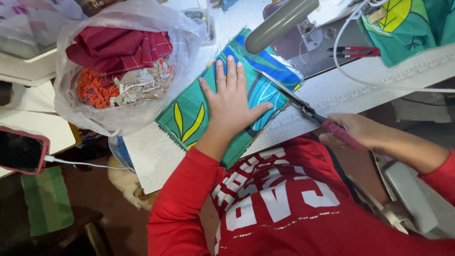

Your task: Cutting a piece of patterned fabric with scissors and organizing scraps into a plastic bag.

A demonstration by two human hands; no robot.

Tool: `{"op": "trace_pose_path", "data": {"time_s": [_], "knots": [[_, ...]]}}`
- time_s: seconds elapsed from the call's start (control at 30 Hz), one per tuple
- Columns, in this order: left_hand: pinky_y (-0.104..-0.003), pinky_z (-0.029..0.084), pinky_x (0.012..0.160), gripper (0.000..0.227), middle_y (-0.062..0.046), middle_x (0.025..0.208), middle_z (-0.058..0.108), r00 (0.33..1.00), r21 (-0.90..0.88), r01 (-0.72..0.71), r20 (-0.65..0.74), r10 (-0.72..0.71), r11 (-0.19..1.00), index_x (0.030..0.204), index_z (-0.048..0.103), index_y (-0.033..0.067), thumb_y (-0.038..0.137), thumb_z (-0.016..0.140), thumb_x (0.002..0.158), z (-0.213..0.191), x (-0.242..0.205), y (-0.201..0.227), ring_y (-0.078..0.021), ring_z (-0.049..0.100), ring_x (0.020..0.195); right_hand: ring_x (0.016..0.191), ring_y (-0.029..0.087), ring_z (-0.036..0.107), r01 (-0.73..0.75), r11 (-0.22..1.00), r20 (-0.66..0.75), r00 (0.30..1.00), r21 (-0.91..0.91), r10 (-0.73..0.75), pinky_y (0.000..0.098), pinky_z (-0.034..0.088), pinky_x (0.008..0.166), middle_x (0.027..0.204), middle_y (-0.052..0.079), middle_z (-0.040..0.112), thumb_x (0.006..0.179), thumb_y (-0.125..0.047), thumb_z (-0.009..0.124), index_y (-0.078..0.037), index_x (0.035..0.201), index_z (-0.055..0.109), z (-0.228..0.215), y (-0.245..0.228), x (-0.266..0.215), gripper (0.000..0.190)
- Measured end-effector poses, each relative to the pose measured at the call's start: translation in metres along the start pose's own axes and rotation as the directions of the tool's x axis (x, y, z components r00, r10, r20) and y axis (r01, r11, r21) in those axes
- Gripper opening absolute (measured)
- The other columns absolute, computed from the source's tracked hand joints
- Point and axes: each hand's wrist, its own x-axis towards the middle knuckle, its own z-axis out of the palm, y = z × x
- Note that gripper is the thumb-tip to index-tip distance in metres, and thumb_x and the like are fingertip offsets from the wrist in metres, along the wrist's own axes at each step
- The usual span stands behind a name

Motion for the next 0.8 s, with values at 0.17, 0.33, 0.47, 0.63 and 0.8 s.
{"op": "trace_pose_path", "data": {"time_s": [0.17, 0.33, 0.47, 0.63, 0.8], "knots": [[-0.076, 0.018, 0.108, 0.121, -0.016, 0.167, 0.012, 0.999, 0.028, -0.001, -0.043, 0.002, 1.000, 0.160, 0.021, 0.0065, 0.097, 0.033, 0.081, 0.003, -0.001, 0.000, -0.0380, 0.009, 0.153, 0.061, 0.022, 0.049, -0.051, 0.991, -0.036, 0.998, -0.128, 0.047, 0.0331, 0.034, 0.060, 0.066, 0.011, 0.058, 0.095, -0.035, 0.074, -0.008, 0.084, 0.057, 0.007, -0.029, -0.008, 0.034], [-0.076, 0.018, 0.109, 0.121, -0.016, 0.167, 0.012, 0.998, 0.046, 0.001, -0.065, 0.002, 0.999, 0.160, 0.023, 0.0068, 0.098, 0.031, 0.081, 0.007, -0.001, 0.000, -0.0372, 0.009, 0.153, 0.054, 0.019, 0.040, -0.003, 0.999, -0.065, 0.998, -0.052, 0.000, 0.0324, 0.028, 0.054, 0.060, 0.007, 0.048, 0.095, -0.034, 0.078, -0.010, 0.076, 0.051, 0.012, -0.021, -0.006, 0.040], [-0.076, 0.019, 0.109, 0.121, -0.017, 0.166, 0.013, 0.998, 0.064, 0.007, -0.061, -0.003, 0.998, 0.160, 0.024, 0.0068, 0.099, 0.030, 0.080, 0.006, -0.001, 0.001, -0.0374, 0.010, 0.153, 0.051, 0.017, 0.042, 0.121, 0.989, -0.089, 0.988, -0.080, -0.128, 0.0311, 0.029, 0.052, 0.056, 0.004, 0.050, 0.092, -0.039, 0.077, -0.012, 0.069, 0.050, 0.016, -0.010, -0.001, 0.044], [-0.077, 0.014, 0.109, 0.121, -0.017, 0.167, 0.007, 0.999, 0.007, 0.016, 0.051, -0.016, 1.000, 0.160, 0.019, 0.0064, 0.097, 0.031, 0.080, -0.002, 0.001, 0.001, -0.0381, 0.003, 0.152, 0.049, 0.018, 0.046, 0.120, 0.991, -0.120, 0.985, -0.053, -0.125, 0.0309, 0.031, 0.052, 0.054, 0.006, 0.052, 0.088, -0.040, 0.082, -0.011, 0.067, 0.051, 0.018, -0.002, 0.006, 0.047], [-0.076, 0.016, 0.109, 0.122, -0.018, 0.166, 0.010, 1.000, 0.014, 0.018, 0.004, -0.019, 1.000, 0.159, 0.022, 0.0060, 0.098, 0.033, 0.079, 0.001, 0.001, 0.001, -0.0379, 0.006, 0.153, 0.050, 0.017, 0.045, 0.145, 0.988, -0.148, 0.977, -0.049, -0.151, 0.0315, 0.032, 0.051, 0.053, 0.005, 0.051, 0.082, -0.030, 0.090, -0.009, 0.065, 0.054, 0.020, 0.000, 0.009, 0.044]]}}
